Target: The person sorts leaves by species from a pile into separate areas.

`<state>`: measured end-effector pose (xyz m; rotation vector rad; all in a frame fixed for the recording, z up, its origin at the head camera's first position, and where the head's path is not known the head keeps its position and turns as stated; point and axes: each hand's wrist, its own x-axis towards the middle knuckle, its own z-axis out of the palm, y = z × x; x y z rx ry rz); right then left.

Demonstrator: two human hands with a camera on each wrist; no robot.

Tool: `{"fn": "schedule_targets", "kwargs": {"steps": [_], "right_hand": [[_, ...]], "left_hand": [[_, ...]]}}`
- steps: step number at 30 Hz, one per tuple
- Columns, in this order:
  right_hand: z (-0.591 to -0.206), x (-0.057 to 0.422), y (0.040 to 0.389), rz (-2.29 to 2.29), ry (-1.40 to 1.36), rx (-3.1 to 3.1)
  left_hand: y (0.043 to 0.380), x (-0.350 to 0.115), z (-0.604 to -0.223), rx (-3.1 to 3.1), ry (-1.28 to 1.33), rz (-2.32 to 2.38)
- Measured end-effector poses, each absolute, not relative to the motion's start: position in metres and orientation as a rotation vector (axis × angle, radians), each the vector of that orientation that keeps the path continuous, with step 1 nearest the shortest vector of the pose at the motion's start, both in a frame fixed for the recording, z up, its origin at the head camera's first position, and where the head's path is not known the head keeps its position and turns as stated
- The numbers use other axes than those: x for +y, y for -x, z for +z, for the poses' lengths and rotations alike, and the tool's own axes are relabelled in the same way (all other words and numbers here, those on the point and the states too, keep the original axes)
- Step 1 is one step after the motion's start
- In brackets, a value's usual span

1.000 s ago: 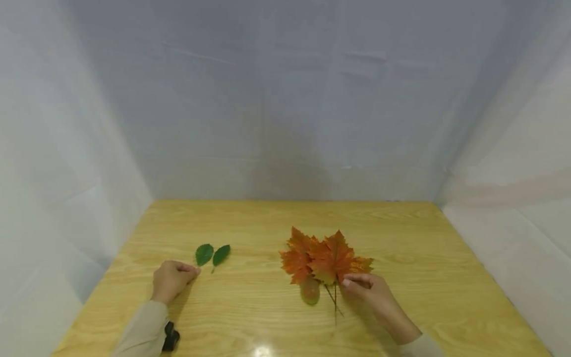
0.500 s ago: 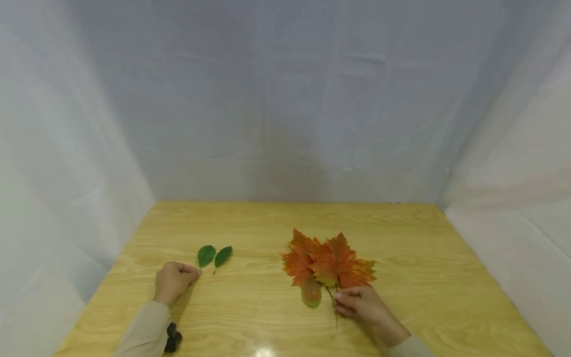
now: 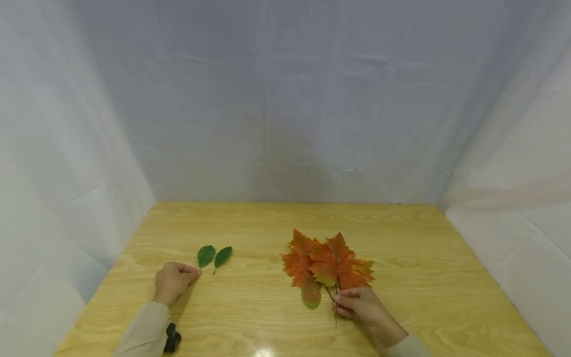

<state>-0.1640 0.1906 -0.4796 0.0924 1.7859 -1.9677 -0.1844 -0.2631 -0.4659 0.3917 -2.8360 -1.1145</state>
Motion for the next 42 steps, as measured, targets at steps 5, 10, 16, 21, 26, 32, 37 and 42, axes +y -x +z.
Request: {"fn": "schedule_targets", "kwargs": {"steps": [5, 10, 16, 21, 26, 32, 37, 42], "right_hand": [[-0.466, 0.201, 0.161, -1.943, -0.045, 1.844], [-0.446, 0.231, 0.169, -1.942, -0.031, 1.951], [-0.433, 0.277, 0.187, -1.88, -0.142, 2.139], [-0.441, 0.313, 0.202, -1.818, -0.24, 2.269], [-0.455, 0.341, 0.214, -1.827, -0.299, 2.232], [-0.47, 0.363, 0.221, -1.774, -0.32, 2.336], [-0.473, 0.379, 0.222, -1.547, -0.32, 2.558], [-0.47, 0.387, 0.222, -1.284, -0.301, 2.712]], "left_hand": [[0.186, -0.268, -0.467, -2.856, -0.412, -1.105], [0.187, -0.271, -0.467, -2.858, -0.404, -1.115], [0.186, -0.272, -0.469, -2.851, -0.421, -1.113], [0.185, -0.272, -0.472, -2.843, -0.395, -1.084], [0.183, -0.272, -0.472, -2.836, -0.382, -1.075], [0.183, -0.272, -0.471, -2.841, -0.382, -1.071], [0.183, -0.273, -0.471, -2.843, -0.379, -1.08], [0.183, -0.272, -0.471, -2.845, -0.381, -1.081]]}}
